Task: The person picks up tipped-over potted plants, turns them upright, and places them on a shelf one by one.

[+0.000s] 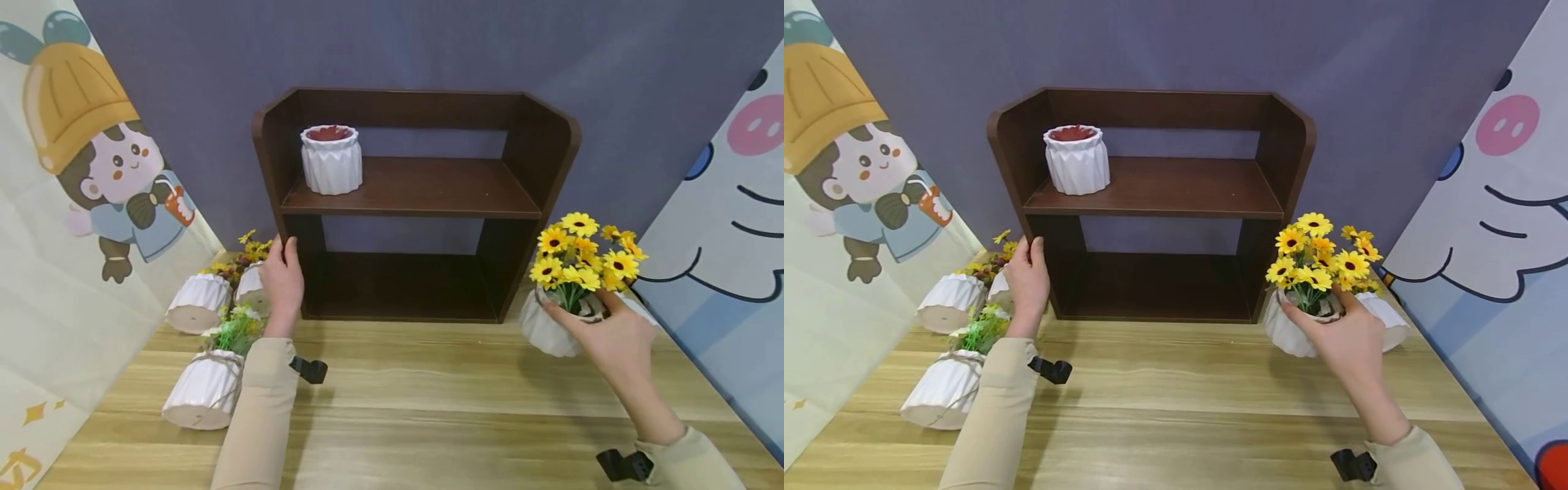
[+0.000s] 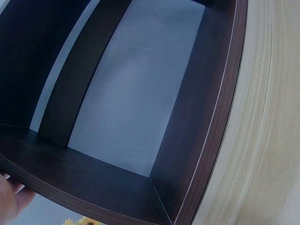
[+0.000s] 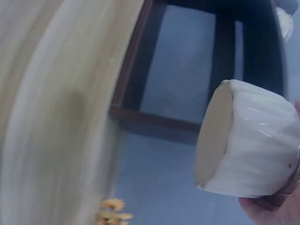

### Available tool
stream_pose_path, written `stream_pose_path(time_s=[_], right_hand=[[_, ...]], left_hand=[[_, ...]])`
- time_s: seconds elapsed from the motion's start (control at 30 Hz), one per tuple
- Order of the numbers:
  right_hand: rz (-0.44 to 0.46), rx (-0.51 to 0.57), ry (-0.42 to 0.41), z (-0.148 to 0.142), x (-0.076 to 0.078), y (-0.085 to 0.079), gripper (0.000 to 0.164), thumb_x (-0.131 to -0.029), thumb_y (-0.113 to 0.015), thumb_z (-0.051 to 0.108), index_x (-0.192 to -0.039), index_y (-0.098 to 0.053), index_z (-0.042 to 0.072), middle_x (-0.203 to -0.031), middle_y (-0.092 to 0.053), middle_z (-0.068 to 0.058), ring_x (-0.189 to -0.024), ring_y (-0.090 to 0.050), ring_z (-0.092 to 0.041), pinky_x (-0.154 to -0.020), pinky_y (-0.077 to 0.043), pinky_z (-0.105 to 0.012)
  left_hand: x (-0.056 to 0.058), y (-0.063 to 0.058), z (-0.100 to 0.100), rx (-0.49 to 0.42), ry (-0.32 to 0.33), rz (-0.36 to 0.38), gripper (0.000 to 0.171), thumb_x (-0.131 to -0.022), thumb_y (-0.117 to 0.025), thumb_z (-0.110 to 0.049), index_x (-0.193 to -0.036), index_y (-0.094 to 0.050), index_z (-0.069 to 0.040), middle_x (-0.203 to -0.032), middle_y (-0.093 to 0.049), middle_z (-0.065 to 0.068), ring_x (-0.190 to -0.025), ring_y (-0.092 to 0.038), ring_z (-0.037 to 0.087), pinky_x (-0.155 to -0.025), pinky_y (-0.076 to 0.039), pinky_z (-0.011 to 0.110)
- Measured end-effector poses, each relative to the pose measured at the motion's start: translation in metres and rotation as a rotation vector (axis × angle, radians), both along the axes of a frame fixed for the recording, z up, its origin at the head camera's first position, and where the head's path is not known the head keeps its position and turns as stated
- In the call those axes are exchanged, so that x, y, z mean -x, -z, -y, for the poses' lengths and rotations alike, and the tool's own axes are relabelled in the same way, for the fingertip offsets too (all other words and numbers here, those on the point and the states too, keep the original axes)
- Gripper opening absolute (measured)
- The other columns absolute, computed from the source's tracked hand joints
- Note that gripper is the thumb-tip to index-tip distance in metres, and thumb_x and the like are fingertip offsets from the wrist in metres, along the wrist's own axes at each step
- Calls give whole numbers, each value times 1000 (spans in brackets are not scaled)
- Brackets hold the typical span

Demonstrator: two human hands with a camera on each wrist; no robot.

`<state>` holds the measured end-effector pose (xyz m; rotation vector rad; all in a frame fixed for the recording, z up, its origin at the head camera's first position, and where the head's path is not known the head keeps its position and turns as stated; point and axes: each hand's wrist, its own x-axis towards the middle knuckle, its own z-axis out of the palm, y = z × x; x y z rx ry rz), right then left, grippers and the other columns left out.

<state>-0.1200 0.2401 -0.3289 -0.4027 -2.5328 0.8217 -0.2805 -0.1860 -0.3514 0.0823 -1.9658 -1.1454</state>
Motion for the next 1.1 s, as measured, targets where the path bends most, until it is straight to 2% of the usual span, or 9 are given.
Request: stream_pose_path(time_s=[0.1, 0.23, 0.3, 0.37, 0.43, 0.57, 0.7, 0.87, 1.1], right_hand=[[-38, -35, -18, 8, -1, -9, 85, -69, -70, 54, -127, -48, -4, -99, -59, -32, -82, -54, -40, -63, -40, -45], [-137, -85, -54, 17, 3, -19, 65, -68, -73, 50, -109, -61, 1, -72, -57, -18, -62, -46, -24, -52, -32, -31], [-168, -96, -69, 22, 7, -23, 55, -67, -74, 49, -98, -62, 5, -67, -53, -13, -60, -43, -21, -51, -31, -30], [-191, -102, -88, 25, 10, -27, 51, -67, -74, 48, -95, -62, 7, -69, -54, -11, -62, -44, -20, -53, -31, -30], [-213, -104, -100, 29, 13, -31, 48, -66, -75, 48, -91, -62, 9, -64, -51, -9, -59, -44, -20, -52, -30, -30], [-246, -85, -133, 38, 16, -41, 49, -66, -75, 48, -98, -65, 13, -54, -49, -4, -52, -43, -16, -50, -32, -28], [-242, -52, -170, 49, 21, -52, 52, -66, -75, 49, -105, -64, 17, -49, -48, -2, -46, -43, -13, -47, -33, -27], [-244, -44, -197, 59, 25, -62, 54, -66, -75, 49, -105, -64, 14, -54, -52, -4, -48, -45, -14, -46, -35, -27], [-262, 7, -213, 70, 33, -74, 60, -68, -73, 50, -115, -61, 13, -66, -57, -7, -53, -47, -14, -45, -38, -25]], left_hand=[[0, 0, 0, 4, 2, 0, 32, -94, -47, -34, -97, -61, -6, -89, -64, 18, -73, -53, 38, -67, -40, 49], [-1, -1, 0, 6, 0, 6, 28, -94, -48, -31, -96, -61, -7, -88, -63, 18, -72, -53, 38, -66, -40, 49], [-1, 0, 0, 8, -5, 8, 28, -94, -48, -31, -96, -61, -7, -88, -63, 18, -72, -53, 37, -66, -40, 49], [-1, 0, 0, 13, -8, 12, 28, -94, -48, -32, -96, -61, -6, -84, -62, 18, -70, -52, 37, -65, -39, 48], [0, 1, 0, 15, -9, 10, 29, -94, -48, -32, -95, -60, -6, -82, -61, 18, -68, -50, 35, -63, -38, 48], [0, 1, 0, 22, -4, 2, 31, -94, -47, -34, -94, -60, -6, -79, -59, 18, -65, -47, 34, -62, -37, 46], [0, 0, 0, 18, -7, -5, 30, -94, -47, -34, -96, -61, -7, -81, -61, 18, -66, -48, 35, -63, -38, 47], [-1, 1, 1, 18, -7, 4, 29, -94, -48, -33, -95, -61, -7, -78, -59, 18, -64, -47, 34, -61, -37, 45], [-1, 0, 0, 25, 0, -4, 36, -94, -44, -38, -95, -60, -6, -76, -58, 18, -63, -45, 33, -60, -36, 43]])
